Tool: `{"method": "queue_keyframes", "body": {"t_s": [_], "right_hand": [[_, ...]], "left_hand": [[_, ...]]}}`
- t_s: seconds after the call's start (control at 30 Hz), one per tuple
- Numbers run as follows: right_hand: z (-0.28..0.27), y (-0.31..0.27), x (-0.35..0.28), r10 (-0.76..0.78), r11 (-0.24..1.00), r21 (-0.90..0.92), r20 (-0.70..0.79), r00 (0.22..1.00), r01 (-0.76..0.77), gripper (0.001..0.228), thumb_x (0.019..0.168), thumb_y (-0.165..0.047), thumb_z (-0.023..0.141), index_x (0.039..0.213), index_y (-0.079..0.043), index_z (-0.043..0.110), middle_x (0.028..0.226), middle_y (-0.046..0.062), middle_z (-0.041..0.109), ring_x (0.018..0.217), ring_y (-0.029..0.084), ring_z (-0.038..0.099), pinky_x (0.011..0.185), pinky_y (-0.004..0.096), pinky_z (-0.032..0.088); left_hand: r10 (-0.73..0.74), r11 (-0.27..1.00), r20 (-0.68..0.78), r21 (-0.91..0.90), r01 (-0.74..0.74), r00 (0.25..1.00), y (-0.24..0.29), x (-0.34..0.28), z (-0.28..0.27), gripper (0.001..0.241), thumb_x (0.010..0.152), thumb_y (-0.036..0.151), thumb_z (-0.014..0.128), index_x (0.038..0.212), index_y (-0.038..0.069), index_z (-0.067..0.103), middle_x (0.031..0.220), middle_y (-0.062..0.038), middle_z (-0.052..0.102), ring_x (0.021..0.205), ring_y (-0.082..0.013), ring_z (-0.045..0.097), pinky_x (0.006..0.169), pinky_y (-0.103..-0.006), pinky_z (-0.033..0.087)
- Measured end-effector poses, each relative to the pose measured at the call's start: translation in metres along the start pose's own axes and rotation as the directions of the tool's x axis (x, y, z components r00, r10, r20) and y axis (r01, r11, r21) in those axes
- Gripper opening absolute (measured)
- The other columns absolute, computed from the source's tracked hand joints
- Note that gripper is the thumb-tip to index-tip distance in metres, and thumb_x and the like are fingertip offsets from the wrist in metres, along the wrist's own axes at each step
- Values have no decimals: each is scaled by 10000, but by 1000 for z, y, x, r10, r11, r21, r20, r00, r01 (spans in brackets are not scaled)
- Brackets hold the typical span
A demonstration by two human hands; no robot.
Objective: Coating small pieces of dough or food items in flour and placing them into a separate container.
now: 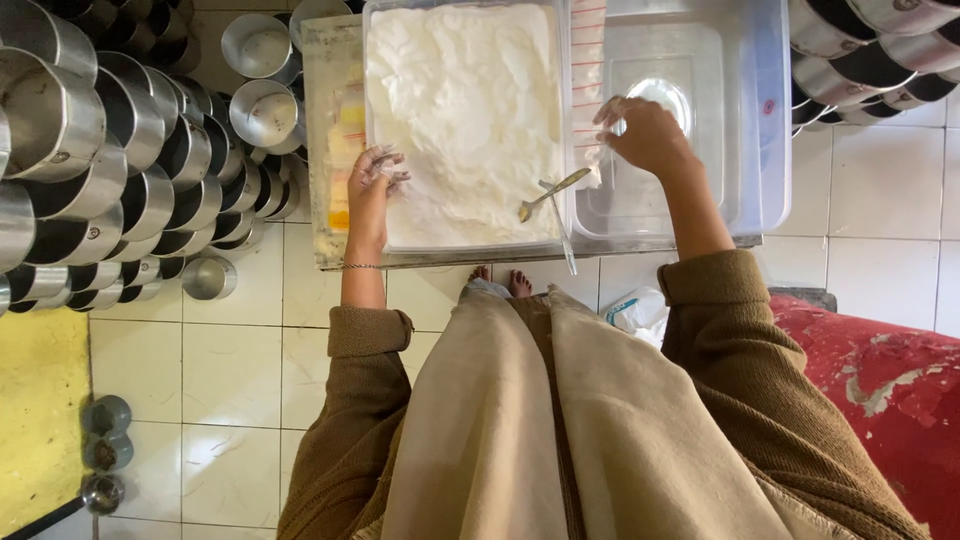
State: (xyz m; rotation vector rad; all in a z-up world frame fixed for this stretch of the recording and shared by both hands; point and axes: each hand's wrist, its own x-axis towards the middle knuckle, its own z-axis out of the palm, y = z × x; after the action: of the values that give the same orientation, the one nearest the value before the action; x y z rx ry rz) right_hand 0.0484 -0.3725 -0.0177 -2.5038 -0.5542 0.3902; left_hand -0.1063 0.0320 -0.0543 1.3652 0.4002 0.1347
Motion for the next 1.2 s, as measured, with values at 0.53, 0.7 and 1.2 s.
{"method": "queue_keyframes", "body": {"t_s": [0.53,0.7,1.2], "right_hand": [[15,-94,11,-220,972,-72,76,973,225,135,1035,-208,640,1069,-126,742,1137,23,754,871,180,731,812,349,589],[14,-109,-8,-127,992,-12,78,989,129,178,995,-225,637,1111,-142,743,1054,47,766,875,212,727,794,375,569],[18,-101,-14,-60,998,17,62,996,59,186,1018,-249,623,1075,-140,762,1131,7,756,828,195,734,764,376,576]], "left_hand": [[364,562,-180,825,-62,914,-32,82,-88,543,796,165,821,1290,59,622,1222,-93,626,1130,-263,599,961,-430,499],[214,348,-216,928,132,953,-15,93,-61,541,811,291,881,1258,113,633,1217,-106,638,1214,-311,567,1018,-502,468],[481,7,245,959,-283,842,-14,116,-57,288,838,-38,699,1077,122,721,1220,-106,696,1172,-296,601,975,-500,459]]}}
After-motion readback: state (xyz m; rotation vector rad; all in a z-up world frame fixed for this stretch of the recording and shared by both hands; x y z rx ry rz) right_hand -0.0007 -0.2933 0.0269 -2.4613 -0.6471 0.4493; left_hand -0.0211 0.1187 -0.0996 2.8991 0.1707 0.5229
